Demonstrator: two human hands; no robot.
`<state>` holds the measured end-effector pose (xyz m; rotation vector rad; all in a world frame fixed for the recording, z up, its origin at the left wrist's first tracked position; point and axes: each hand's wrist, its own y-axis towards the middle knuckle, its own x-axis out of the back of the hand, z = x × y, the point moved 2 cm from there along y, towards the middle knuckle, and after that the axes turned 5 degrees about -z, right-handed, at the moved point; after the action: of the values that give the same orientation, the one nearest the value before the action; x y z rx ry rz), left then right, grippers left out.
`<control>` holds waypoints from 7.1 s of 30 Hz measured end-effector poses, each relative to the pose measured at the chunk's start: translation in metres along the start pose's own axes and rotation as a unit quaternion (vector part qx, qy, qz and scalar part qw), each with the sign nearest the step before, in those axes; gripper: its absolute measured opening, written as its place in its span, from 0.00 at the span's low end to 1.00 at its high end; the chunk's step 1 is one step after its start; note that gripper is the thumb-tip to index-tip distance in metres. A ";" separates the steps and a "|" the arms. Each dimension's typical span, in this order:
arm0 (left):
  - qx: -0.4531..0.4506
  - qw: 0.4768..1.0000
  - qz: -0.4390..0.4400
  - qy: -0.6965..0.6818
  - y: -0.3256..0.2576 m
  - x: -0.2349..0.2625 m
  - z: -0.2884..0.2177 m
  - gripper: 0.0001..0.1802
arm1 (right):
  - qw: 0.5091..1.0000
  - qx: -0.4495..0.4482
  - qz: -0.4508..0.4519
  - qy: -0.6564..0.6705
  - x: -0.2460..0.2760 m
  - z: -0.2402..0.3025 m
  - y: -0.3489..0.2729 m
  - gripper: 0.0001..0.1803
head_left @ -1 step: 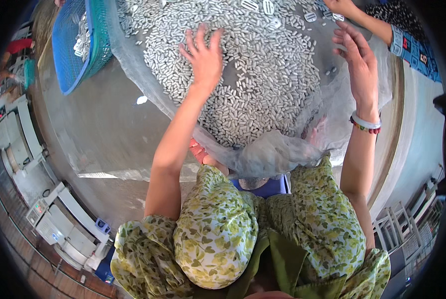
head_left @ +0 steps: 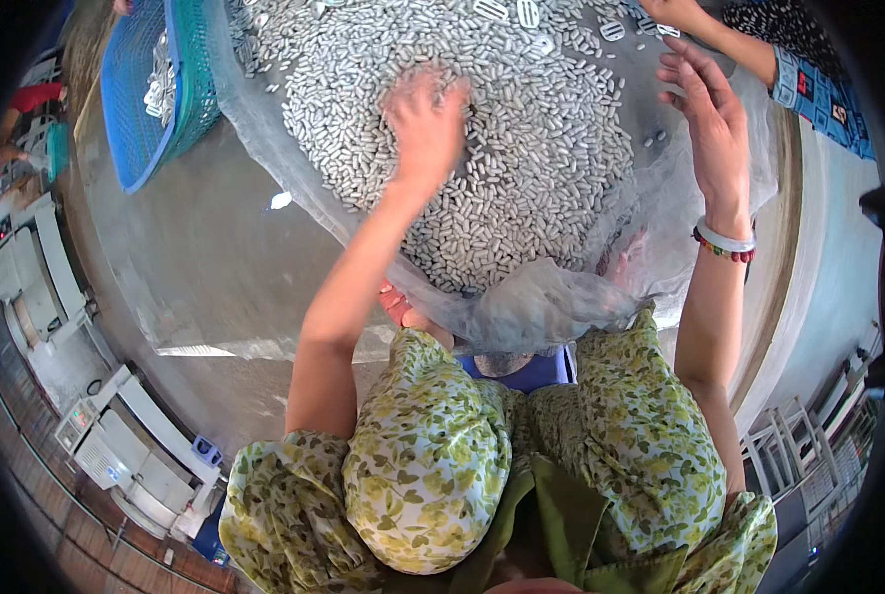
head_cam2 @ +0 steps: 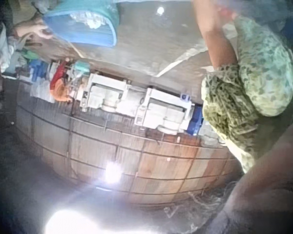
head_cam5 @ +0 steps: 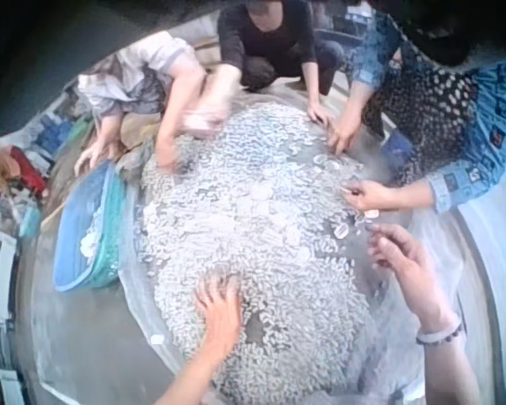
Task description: The person sits on the floor and sorts small white plastic parts from a large pile on a plastic sheet into a green basket. They repeatedly pick up handfuls, separate items by hand, and place them into the basket while other workers do the same nearby.
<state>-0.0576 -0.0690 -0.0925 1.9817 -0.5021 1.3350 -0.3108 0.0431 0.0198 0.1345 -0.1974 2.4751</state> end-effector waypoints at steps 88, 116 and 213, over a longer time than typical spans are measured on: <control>0.096 0.871 0.145 -0.459 0.122 0.036 0.037 0.16 | 0.881 0.050 0.399 -0.249 -0.102 -0.035 -0.033 0.12; 0.086 0.938 0.109 -0.316 0.000 0.023 0.019 0.20 | 0.811 0.035 0.269 -0.519 -0.081 -0.104 0.019 0.20; 0.351 0.490 0.116 -0.790 0.012 0.038 0.048 0.10 | 0.873 -0.309 0.163 0.340 -0.104 -0.033 0.017 0.12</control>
<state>-0.0194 -0.1096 -0.0651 3.4841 -1.0875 -0.9656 -0.2410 -0.0267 -0.0298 -1.1027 -0.7269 2.4721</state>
